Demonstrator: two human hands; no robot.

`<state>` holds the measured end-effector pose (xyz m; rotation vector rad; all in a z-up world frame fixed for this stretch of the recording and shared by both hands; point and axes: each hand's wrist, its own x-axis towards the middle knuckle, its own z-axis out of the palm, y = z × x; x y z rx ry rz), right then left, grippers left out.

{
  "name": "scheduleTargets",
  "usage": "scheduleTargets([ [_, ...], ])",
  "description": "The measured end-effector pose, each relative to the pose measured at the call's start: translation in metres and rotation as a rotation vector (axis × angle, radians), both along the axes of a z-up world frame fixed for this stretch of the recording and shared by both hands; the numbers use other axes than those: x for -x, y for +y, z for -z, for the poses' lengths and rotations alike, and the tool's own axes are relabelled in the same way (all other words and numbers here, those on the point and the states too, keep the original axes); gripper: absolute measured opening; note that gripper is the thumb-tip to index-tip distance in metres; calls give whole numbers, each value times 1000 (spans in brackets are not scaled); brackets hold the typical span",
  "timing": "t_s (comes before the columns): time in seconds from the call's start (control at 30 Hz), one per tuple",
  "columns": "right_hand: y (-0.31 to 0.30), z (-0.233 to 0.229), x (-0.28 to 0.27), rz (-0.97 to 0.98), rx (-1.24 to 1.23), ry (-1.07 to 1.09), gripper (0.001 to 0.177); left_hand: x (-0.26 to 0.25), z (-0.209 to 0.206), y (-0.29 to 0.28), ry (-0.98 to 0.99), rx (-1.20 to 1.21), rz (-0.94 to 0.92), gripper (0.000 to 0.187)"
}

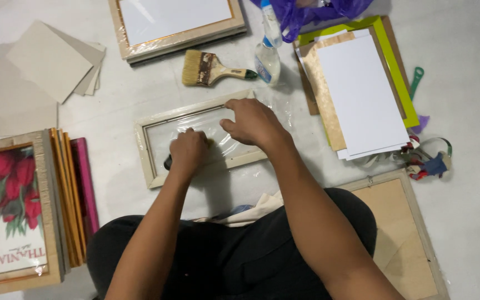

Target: Cleaning a picture frame and applying adhesive tape to the back

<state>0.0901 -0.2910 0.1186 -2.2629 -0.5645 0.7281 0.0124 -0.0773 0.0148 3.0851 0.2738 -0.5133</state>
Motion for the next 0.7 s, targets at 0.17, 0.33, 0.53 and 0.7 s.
scheduleTargets([
  [0.17,5,4,5,-13,43,8,59,38,-12,-6,82,9,44,20],
  [0.33,10,2,9,-39,73,18,59,27,-7,5,82,57,46,19],
  [0.53,14,2,1,-37,76,25,59,-14,-3,21,-11,120,-92,17],
  [0.7,13,-6,0,-33,46,46,59,-46,16,35,-116,90,-119,17],
])
